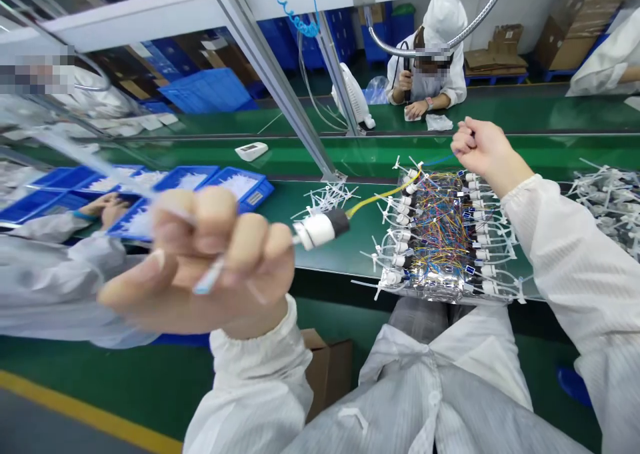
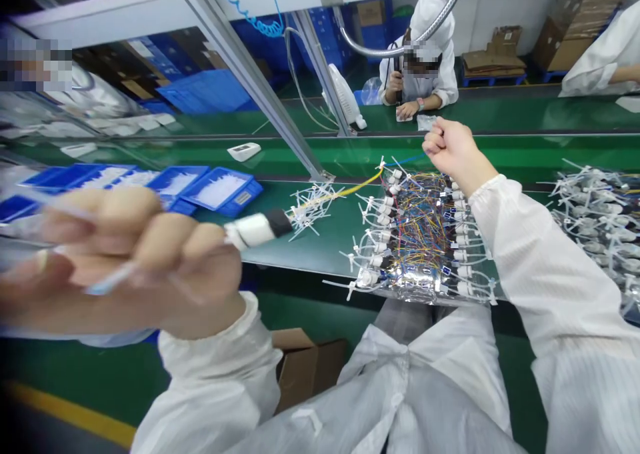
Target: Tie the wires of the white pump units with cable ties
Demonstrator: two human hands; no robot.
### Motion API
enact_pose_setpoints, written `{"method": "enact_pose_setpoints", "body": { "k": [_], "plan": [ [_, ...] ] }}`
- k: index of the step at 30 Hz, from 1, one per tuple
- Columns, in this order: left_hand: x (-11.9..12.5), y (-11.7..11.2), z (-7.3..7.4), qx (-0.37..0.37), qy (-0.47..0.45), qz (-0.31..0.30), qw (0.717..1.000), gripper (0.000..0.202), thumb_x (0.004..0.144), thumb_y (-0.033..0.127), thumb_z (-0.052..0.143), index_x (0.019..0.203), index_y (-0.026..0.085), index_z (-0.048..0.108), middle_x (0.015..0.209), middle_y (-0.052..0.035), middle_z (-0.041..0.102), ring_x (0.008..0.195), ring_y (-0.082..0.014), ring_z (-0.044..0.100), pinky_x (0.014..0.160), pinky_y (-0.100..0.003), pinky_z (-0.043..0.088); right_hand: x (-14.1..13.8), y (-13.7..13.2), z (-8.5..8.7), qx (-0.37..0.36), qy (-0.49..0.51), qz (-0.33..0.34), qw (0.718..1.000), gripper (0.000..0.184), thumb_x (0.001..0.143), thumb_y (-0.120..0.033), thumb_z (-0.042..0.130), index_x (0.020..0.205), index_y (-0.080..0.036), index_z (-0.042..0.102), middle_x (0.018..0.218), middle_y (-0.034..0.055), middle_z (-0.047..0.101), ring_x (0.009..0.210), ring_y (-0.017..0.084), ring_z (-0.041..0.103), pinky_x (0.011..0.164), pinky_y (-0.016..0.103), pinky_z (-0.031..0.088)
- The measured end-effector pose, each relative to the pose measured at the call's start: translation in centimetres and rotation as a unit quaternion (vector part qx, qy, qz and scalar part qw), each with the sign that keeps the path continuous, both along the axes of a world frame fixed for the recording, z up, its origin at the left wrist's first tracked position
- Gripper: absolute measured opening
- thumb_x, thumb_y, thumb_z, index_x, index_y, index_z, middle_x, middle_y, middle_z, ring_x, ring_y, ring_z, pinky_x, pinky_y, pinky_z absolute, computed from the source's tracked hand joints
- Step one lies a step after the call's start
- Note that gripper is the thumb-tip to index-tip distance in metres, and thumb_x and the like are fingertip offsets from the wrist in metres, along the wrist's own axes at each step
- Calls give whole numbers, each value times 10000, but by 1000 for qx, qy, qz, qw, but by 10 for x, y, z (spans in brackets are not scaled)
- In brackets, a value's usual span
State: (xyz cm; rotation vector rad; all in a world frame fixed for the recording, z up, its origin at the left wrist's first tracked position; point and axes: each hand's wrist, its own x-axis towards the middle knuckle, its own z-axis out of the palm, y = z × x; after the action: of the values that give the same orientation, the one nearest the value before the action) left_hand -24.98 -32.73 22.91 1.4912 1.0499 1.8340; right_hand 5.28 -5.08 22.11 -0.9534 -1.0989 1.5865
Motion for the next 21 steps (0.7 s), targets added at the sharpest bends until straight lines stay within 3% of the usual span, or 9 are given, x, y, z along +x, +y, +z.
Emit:
{"method": "enact_pose_setpoints", "body": {
  "k": [2, 4, 5, 8, 11, 14, 17, 18, 21],
  "plan": [
    [8, -11, -19, -55, -90, -9, 994, 180, 959, 533, 643, 939, 595, 811, 572, 32, 374, 352, -63, 184, 383, -346, 191, 10, -32, 1, 19, -15, 22, 999, 400, 1077, -371, 664, 777, -271, 419, 657, -72, 321, 600, 124, 150, 561, 324, 273],
    [25, -14, -43, -126, -117, -47, 984, 150, 978, 515, 716, 1099, 547, 800, 516, 70, 272, 340, -86, 216, 374, -310, 232, 18, -78, -1, 40, -45, 72, 996, 364, 1010, -490, 696, 784, -273, 510, 674, -21, 436, 585, 138, 260, 557, 351, 306],
    [36, -14, -56, -148, -112, -69, 980, 172, 981, 538, 735, 1141, 516, 794, 508, 80, 291, 342, -96, 256, 373, -290, 255, 22, -105, -3, 61, -55, 90, 992, 328, 981, -500, 704, 792, -272, 564, 702, 4, 487, 587, 146, 314, 561, 361, 336],
    [67, -16, -92, -203, -110, -105, 967, 200, 967, 588, 768, 1023, 399, 808, 561, 48, 438, 402, -129, 406, 384, -276, 322, 32, -185, -19, 99, -56, 128, 985, 175, 921, -469, 766, 848, -317, 720, 727, 35, 552, 574, 184, 447, 548, 407, 427],
    [92, -24, -119, -204, -121, -100, 966, 220, 934, 593, 804, 916, 375, 825, 598, 5, 511, 487, -165, 479, 425, -309, 367, 38, -244, -43, 72, -76, 160, 982, 138, 958, -461, 763, 1088, -498, 794, 737, 17, 618, 515, 235, 546, 511, 481, 519],
    [109, -32, -139, -200, -107, -80, 971, 225, 897, 592, 848, 860, 371, 860, 621, -24, 561, 530, -178, 487, 470, -350, 378, 38, -271, -66, 82, -80, 128, 985, 188, 889, -446, 839, 1005, -587, 795, 801, 13, 692, 565, 295, 650, 471, 523, 570],
    [119, -37, -150, -187, -69, -42, 979, 211, 861, 606, 885, 857, 395, 895, 572, -17, 539, 526, -179, 449, 480, -362, 350, 36, -282, -83, 142, -163, 56, 975, 170, 905, -475, 804, 1011, -598, 855, 1021, 68, 733, 926, 386, 778, 714, 647, 691],
    [121, -37, -151, -182, -51, -26, 982, 207, 856, 611, 889, 858, 405, 902, 561, -17, 545, 522, -179, 443, 479, -362, 342, 34, -285, -87, 146, -175, 46, 973, 207, 922, -486, 776, 1063, -614, 859, 1081, 74, 729, 944, 386, 783, 740, 660, 699],
    [124, -37, -147, -183, 10, -4, 983, 209, 857, 627, 881, 855, 421, 910, 569, -22, 612, 509, -183, 470, 487, -370, 347, 28, -292, -97, 110, -103, 27, 988, 360, 875, -504, 801, 1195, -669, 816, 1059, 46, 737, 642, 314, 732, 526, 605, 665]
  ]
}}
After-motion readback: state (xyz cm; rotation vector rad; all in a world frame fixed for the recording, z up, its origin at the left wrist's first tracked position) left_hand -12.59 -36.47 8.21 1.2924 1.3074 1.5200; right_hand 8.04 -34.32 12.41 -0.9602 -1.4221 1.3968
